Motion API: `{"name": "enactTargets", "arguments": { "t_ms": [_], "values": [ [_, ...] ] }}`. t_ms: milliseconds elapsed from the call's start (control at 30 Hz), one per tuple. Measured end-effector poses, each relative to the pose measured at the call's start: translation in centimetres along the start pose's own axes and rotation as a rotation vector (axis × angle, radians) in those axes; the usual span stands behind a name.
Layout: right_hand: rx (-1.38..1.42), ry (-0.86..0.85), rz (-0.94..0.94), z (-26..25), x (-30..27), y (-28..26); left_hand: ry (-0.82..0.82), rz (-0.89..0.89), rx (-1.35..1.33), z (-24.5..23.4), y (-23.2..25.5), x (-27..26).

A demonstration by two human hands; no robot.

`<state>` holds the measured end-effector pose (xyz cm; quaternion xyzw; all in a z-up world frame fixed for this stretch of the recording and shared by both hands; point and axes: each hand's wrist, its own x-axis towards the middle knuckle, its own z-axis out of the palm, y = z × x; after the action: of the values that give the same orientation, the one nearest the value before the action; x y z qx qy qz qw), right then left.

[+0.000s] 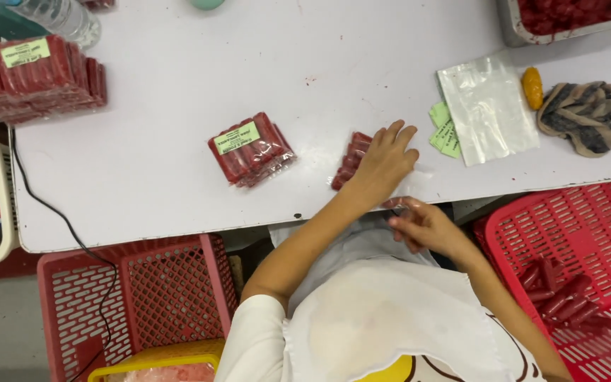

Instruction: The person picks up red sausages from a basket and places them into clear plastic bags, then attaches a green label to each bag before stacking the finished packages on the table.

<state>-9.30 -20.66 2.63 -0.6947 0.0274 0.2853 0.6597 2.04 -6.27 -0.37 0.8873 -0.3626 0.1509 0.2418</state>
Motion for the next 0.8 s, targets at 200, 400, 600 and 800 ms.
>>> {"name": "enactTargets", "arguments": {
  "t_ms": [200,400,600,800],
  "values": [
    [-0.036,0.404,-0.153,-2.0,-0.1,1.2,-0.008,-0.317,-0.518,-2.5,-2.8,1.2],
    [-0.359,0.473,-0.189,-1.9,6.0,-2.3,-0.139,-0.742,-0.947,-7.4,-4.8,0.8],
    [-0.389,0.454,-0.638,-0.9,8.0,-8.0,0.257,-0.715,-0.926,-12.1,-3.1,-2.2],
    [-0.595,0.252,-0.474,0.8,4.0,-4.2,0.439,-0.385,-0.437,-5.5,0.3,-11.9]
  ]
}}
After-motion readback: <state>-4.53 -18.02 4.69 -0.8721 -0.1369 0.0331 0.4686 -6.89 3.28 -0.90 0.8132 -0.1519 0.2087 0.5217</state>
